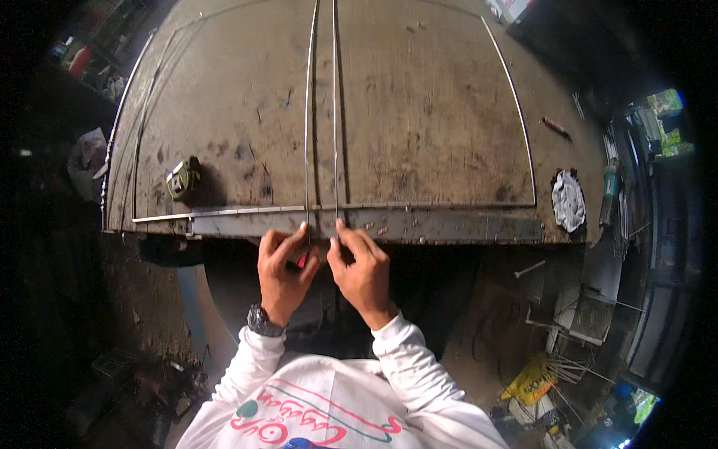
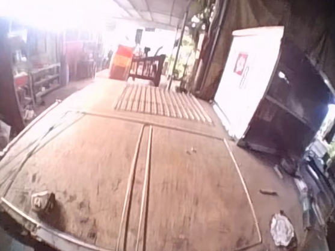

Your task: The person uses a tape measure to measure a curved metal sheet on a workbench, then marks measured points with a marker. The person also positions thin metal rods along the sheet and continues measuring and marking.

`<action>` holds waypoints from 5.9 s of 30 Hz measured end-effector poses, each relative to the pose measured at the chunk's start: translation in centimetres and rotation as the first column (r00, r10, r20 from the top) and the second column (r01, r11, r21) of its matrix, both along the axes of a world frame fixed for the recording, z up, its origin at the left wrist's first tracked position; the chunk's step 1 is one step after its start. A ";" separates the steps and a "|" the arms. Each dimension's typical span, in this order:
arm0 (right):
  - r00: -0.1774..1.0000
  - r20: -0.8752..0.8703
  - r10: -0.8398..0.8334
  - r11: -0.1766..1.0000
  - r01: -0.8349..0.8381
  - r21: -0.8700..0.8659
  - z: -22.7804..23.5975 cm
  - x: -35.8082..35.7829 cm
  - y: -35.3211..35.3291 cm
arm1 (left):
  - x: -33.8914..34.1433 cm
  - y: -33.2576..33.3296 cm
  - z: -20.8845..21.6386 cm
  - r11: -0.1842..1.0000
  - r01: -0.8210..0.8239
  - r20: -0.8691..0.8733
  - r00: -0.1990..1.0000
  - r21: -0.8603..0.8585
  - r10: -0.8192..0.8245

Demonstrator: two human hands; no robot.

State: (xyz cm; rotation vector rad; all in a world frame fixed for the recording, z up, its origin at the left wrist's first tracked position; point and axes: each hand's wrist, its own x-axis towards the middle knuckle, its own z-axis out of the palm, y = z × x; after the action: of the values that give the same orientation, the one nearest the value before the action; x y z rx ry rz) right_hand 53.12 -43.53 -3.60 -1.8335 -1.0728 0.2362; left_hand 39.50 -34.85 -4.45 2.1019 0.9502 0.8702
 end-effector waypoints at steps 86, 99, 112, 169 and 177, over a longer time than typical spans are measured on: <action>0.996 -0.044 -0.080 0.997 0.080 0.006 -0.4 -0.5 0.6 | 1.1 -1.1 -1.3 0.980 -0.155 0.016 0.988 0.123 0.154; 0.985 -0.065 -0.160 0.986 0.156 -0.060 0.4 3.5 -2.5 | 4.7 -3.4 0.5 0.998 -0.039 0.054 0.998 -0.050 0.042; 0.981 -0.063 -0.184 0.982 0.186 0.022 -1.0 4.9 -3.4 | 7.6 -4.1 0.3 1.000 -0.002 -0.029 1.000 -0.005 0.002; 1.000 -0.017 -0.004 1.000 0.004 0.022 -0.1 0.6 0.6 | 1.7 -1.0 -0.3 0.992 -0.119 0.034 0.992 -0.027 0.120; 0.999 0.005 -0.036 0.999 0.036 0.023 -0.7 0.4 0.9 | 2.2 -0.9 -0.7 0.986 -0.157 0.103 0.982 -0.048 0.161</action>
State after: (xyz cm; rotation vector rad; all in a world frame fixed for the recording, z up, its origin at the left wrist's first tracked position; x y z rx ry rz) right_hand 53.49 -42.59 -4.34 -1.8326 -1.0416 0.1969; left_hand 41.66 -35.79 -5.15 1.9453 1.0806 1.0248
